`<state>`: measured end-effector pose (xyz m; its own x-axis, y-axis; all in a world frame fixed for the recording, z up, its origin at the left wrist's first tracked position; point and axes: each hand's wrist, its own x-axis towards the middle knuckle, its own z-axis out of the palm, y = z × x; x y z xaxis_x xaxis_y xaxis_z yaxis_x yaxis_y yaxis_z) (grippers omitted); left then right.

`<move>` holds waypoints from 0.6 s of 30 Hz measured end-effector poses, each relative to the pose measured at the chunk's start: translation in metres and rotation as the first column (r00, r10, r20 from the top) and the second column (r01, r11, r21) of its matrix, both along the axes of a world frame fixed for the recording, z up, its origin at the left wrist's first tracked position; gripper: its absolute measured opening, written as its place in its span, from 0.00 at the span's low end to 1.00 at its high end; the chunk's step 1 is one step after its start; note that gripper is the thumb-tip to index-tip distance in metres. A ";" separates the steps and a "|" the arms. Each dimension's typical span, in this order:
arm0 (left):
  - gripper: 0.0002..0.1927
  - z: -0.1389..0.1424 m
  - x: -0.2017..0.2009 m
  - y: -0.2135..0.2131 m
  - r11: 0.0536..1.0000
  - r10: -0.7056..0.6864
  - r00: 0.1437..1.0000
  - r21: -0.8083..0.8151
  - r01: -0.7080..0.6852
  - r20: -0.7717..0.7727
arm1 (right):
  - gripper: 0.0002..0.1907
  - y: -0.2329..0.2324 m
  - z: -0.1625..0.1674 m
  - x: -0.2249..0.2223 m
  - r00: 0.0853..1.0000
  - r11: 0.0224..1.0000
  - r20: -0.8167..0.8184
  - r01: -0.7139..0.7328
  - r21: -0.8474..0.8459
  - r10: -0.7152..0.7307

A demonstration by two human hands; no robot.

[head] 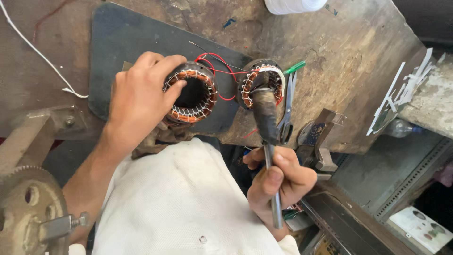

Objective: The person secures copper windings on a motor stator using white thread, then cuts the thread and wires with scissors. They retrieve a hammer from a drawer and tap the stator to seat the windings, repeating the process on a second stator.

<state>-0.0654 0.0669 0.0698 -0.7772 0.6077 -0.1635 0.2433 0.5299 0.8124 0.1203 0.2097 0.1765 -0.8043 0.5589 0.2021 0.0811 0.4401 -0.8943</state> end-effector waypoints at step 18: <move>0.23 -0.001 -0.017 0.004 0.998 -0.053 0.983 -0.006 0.055 0.176 | 0.07 -0.043 -0.053 0.002 0.834 0.934 0.482 -0.103 -0.342 0.269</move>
<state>-0.0822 0.0705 0.0691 -0.7018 0.6453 -0.3018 0.1254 0.5289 0.8394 0.1225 0.1669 0.1233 -0.8379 0.3537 -0.4157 0.5070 0.2222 -0.8328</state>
